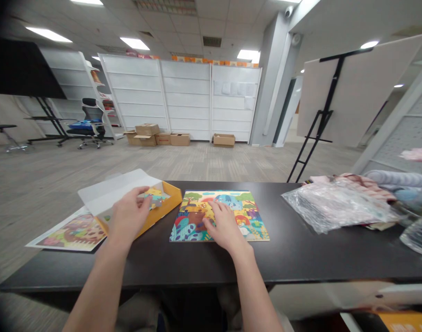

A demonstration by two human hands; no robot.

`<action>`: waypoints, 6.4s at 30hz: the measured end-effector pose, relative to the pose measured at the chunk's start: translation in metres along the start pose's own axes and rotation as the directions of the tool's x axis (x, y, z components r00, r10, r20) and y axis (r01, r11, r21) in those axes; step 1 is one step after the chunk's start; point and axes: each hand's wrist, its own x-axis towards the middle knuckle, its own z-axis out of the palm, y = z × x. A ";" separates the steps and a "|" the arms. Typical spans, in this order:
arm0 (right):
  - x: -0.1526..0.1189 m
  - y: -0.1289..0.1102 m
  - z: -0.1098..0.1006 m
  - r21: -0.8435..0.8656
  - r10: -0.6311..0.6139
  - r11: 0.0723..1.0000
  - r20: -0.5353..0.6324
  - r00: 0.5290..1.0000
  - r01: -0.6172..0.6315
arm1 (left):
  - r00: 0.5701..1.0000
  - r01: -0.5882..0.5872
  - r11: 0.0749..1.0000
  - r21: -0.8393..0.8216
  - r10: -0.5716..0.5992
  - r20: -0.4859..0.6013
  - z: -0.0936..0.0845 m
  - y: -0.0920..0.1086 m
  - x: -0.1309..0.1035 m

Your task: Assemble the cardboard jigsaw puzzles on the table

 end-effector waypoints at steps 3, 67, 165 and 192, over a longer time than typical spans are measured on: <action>-0.006 0.013 -0.009 -0.025 0.047 0.999 -0.044 0.998 -0.048 | 0.999 0.036 0.984 0.174 -0.039 0.010 -0.008 -0.014 0.003; -0.018 0.073 -0.054 -0.163 0.447 0.890 0.126 0.886 -0.426 | 0.623 -0.614 0.782 -0.109 0.565 0.541 0.069 0.091 -0.084; -0.016 0.044 -0.024 0.642 0.472 0.637 0.114 0.874 -0.428 | 0.693 -0.377 0.846 -0.378 0.528 0.491 0.074 0.079 -0.067; -0.022 0.029 -0.018 0.151 0.267 0.948 0.103 0.958 -0.280 | 0.998 0.064 0.992 0.108 -0.061 -0.034 -0.010 -0.031 0.001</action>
